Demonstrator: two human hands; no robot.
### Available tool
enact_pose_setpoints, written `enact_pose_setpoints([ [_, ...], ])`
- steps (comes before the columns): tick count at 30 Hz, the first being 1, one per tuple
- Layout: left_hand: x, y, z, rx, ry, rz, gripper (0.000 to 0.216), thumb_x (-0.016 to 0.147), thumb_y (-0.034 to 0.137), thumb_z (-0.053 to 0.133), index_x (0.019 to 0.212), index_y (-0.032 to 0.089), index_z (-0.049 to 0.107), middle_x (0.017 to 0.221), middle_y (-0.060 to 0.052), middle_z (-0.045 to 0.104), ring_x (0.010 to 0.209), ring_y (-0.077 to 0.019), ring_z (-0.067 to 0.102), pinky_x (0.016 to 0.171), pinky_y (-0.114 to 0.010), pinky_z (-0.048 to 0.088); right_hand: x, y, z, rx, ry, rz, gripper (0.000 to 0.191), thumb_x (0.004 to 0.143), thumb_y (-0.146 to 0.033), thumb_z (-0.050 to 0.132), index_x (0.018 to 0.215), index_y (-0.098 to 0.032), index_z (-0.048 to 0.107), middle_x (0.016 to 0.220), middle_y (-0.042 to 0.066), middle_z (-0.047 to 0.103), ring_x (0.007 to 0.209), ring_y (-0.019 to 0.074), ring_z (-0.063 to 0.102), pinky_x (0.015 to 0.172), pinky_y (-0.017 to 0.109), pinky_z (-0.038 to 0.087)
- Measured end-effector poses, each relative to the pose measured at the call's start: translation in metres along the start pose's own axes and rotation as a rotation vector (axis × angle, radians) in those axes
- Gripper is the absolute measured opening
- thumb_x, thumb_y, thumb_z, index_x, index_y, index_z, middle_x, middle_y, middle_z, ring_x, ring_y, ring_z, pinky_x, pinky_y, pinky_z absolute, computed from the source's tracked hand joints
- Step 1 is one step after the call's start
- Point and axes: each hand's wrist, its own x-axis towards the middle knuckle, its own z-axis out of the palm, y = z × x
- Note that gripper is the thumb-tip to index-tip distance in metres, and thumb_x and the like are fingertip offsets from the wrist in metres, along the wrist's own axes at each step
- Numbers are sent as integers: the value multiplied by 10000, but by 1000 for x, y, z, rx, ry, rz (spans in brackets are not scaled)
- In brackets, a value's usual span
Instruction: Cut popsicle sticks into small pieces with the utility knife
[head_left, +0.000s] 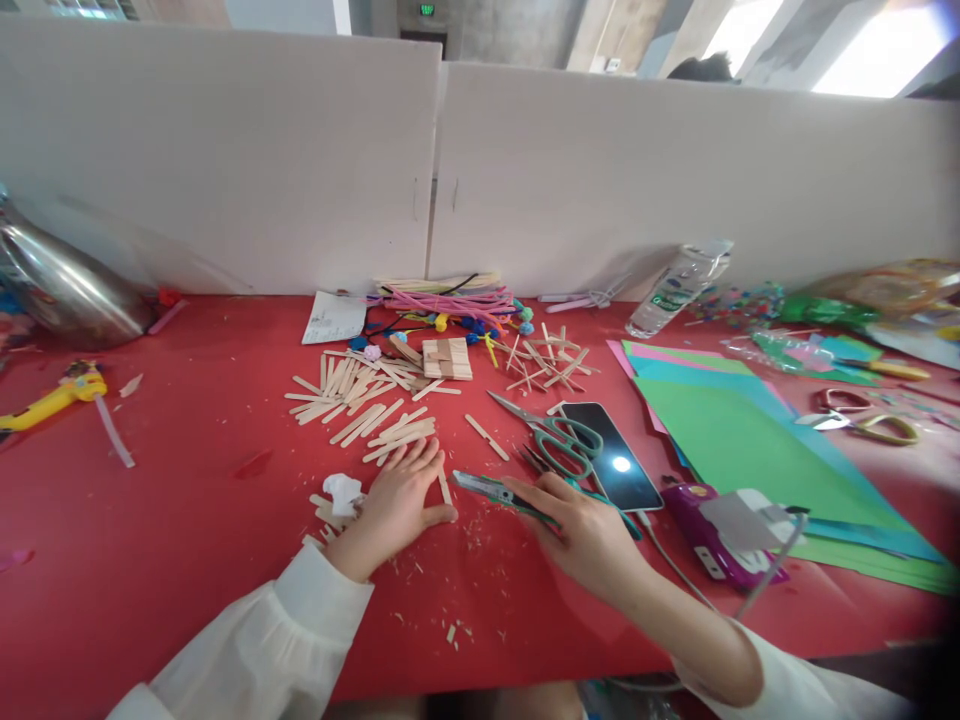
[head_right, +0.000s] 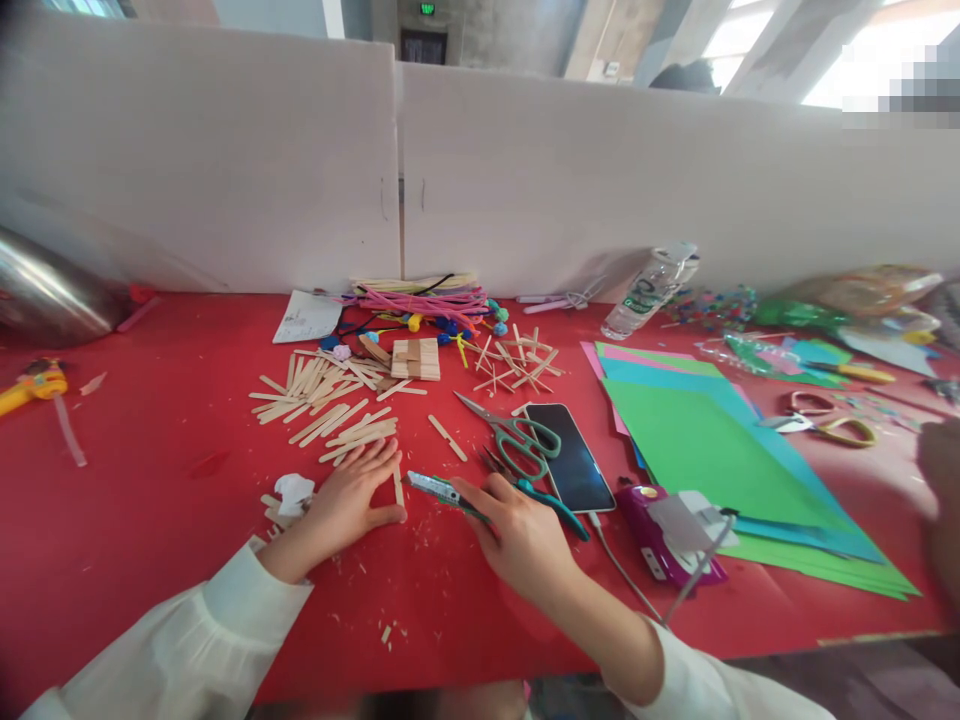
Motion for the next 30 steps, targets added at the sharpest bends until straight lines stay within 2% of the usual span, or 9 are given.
enact_pose_setpoints([
  [10,0,-1,2,-25,30,0,725,783,630,429,1301,123,438,1378,-166,407,1308,-275,318,1072,-459,238,2,-28,-18,-342,-156,-56,487,800,-80,454,1261,-230,509,907,75,613,677,162,631,457,209,401],
  [15,0,3,-1,-7,14,-22,733,787,634,416,1297,108,438,1389,-171,385,1309,-276,314,1068,-452,246,5,-49,-26,-482,-287,-32,577,779,-31,459,1325,-219,436,989,116,627,684,185,647,455,225,442],
  [19,1,5,-3,-9,3,-10,698,804,596,431,1285,90,443,1377,-185,399,1309,-285,309,1063,-455,258,10,-66,-32,-529,-351,-42,544,796,-38,442,1319,-188,439,1041,149,619,740,214,655,472,241,472],
  [22,3,6,-4,-10,-11,0,641,810,534,487,1265,84,461,1368,-186,414,1312,-284,303,1062,-447,269,17,-69,-40,-498,-388,-39,516,797,-40,438,1294,-178,464,1019,150,624,717,209,658,481,245,467],
  [25,5,8,-4,-8,-28,-13,609,798,469,551,1263,86,461,1375,-185,403,1315,-273,297,1065,-433,271,23,-58,-45,-379,-406,-35,494,778,-53,465,1256,-172,505,986,136,636,685,193,658,525,250,460],
  [30,7,10,-7,-19,-96,-59,659,811,487,517,1290,44,424,1387,-211,364,1317,-270,290,1073,-432,257,22,-25,-34,12,-289,107,410,771,-111,467,1140,-224,606,891,61,675,784,204,653,646,267,468],
])
